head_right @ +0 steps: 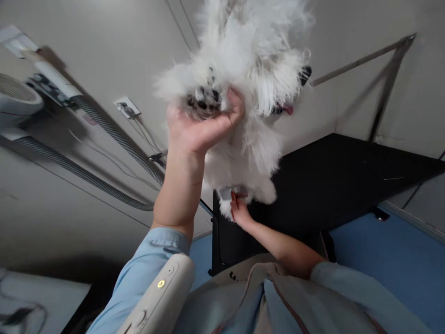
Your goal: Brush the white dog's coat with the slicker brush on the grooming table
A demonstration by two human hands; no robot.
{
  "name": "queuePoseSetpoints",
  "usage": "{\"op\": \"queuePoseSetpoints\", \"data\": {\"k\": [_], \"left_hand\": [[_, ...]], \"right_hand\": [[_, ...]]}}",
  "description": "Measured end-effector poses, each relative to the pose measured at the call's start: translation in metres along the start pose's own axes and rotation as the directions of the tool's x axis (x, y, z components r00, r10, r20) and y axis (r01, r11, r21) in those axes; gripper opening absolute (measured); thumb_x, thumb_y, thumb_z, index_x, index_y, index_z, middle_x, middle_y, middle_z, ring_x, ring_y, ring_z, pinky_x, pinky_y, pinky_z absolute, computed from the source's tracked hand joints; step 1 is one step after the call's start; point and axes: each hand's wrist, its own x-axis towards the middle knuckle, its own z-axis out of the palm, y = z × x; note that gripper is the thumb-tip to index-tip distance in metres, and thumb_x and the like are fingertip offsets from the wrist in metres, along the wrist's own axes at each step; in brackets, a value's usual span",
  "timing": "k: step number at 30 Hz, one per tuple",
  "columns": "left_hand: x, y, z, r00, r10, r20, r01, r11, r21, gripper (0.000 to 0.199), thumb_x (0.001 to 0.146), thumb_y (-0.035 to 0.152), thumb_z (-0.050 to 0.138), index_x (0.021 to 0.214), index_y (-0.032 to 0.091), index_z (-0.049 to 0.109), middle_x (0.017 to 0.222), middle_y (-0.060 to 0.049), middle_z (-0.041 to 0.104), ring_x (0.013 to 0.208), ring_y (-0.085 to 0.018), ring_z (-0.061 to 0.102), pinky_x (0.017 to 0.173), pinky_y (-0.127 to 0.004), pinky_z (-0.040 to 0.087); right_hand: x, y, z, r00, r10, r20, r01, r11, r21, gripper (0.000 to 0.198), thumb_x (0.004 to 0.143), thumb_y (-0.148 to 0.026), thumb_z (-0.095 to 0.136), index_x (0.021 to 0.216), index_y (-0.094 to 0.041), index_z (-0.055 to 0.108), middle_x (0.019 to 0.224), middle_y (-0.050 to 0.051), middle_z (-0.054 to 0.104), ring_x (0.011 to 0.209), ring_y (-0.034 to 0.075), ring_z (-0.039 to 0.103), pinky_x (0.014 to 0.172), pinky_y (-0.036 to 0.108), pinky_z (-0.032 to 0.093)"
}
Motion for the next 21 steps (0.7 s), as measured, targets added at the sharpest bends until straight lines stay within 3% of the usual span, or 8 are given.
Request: {"op": "queuePoseSetpoints", "data": {"k": [2,4,7,10,13,16,19,21], "left_hand": [[-0.002,0.002,-0.001,1.0,-0.014,-0.011,0.014,1.0,-0.022,0.051,0.101,0.044,0.022,0.109,0.011,0.061,0.113,-0.012,0.061,0.095,-0.021,0.065,0.066,-0.026,0.051],[-0.004,0.004,-0.003,1.0,-0.012,-0.006,0.012,0.999,-0.04,0.052,0.101,0.048,0.024,0.107,0.011,0.06,0.106,-0.012,0.059,0.09,-0.019,0.064,0.067,-0.026,0.051],[-0.007,0.007,-0.003,1.0,0.005,-0.005,-0.005,1.0,-0.019,0.057,0.102,0.05,0.021,0.104,0.01,0.061,0.095,-0.011,0.057,0.089,-0.018,0.064,0.068,-0.025,0.052],[-0.01,0.011,-0.003,1.0,0.019,-0.003,-0.019,1.0,0.013,0.058,0.104,0.048,0.017,0.104,0.011,0.061,0.097,-0.011,0.059,0.091,-0.019,0.066,0.067,-0.025,0.052],[-0.015,0.012,-0.005,1.0,0.019,-0.007,-0.019,1.0,-0.007,0.056,0.104,0.052,0.021,0.105,0.013,0.061,0.096,-0.011,0.06,0.083,-0.019,0.065,0.063,-0.026,0.052],[-0.02,0.012,-0.009,1.0,0.001,-0.027,-0.001,1.0,-0.007,0.058,0.103,0.056,0.022,0.109,0.013,0.06,0.089,-0.011,0.056,0.082,-0.02,0.064,0.062,-0.025,0.052],[-0.024,0.011,-0.013,0.996,0.008,-0.09,-0.004,0.999,0.034,0.055,0.104,0.05,0.019,0.116,0.014,0.058,0.092,-0.011,0.056,0.087,-0.021,0.065,0.064,-0.024,0.051],[-0.024,0.011,-0.016,0.997,0.011,-0.083,-0.009,1.0,0.024,0.054,0.103,0.05,0.021,0.119,0.015,0.058,0.095,-0.012,0.058,0.085,-0.02,0.063,0.064,-0.025,0.05]], "right_hand": [[-0.022,0.024,0.01,0.964,0.265,0.033,-0.266,0.964,0.015,0.042,0.093,-0.063,0.049,0.078,-0.025,0.041,0.047,-0.01,0.039,0.036,0.009,0.035,0.037,0.02,0.026],[-0.034,0.025,0.012,0.932,0.35,0.093,-0.353,0.935,0.022,0.041,0.093,-0.062,0.05,0.079,-0.024,0.043,0.047,-0.01,0.041,0.036,0.009,0.036,0.037,0.019,0.027],[-0.021,-0.019,-0.004,0.994,-0.012,0.113,0.005,0.998,0.061,0.032,0.095,-0.053,0.05,0.084,-0.024,0.047,0.049,-0.009,0.045,0.042,0.01,0.043,0.043,0.019,0.034],[-0.001,-0.053,-0.02,0.969,-0.247,-0.013,0.248,0.966,0.069,0.022,0.096,-0.045,0.052,0.088,-0.024,0.05,0.053,-0.008,0.047,0.047,0.011,0.046,0.048,0.021,0.039],[-0.013,-0.029,-0.018,0.999,0.032,-0.003,-0.032,0.999,0.013,0.027,0.098,-0.047,0.047,0.084,-0.024,0.05,0.047,-0.008,0.04,0.04,0.011,0.038,0.04,0.022,0.03],[-0.034,-0.005,-0.013,0.966,0.252,0.058,-0.251,0.967,-0.033,0.035,0.097,-0.053,0.047,0.077,-0.024,0.047,0.043,-0.009,0.037,0.034,0.011,0.033,0.035,0.023,0.024],[-0.029,-0.038,-0.021,0.997,-0.022,0.076,0.022,1.0,-0.004,0.03,0.096,-0.051,0.053,0.084,-0.023,0.052,0.047,-0.008,0.045,0.04,0.01,0.041,0.041,0.021,0.032],[-0.017,-0.069,-0.029,0.961,-0.277,0.024,0.277,0.961,0.004,0.025,0.096,-0.047,0.054,0.094,-0.022,0.055,0.05,-0.009,0.046,0.045,0.01,0.046,0.045,0.02,0.036]]}}
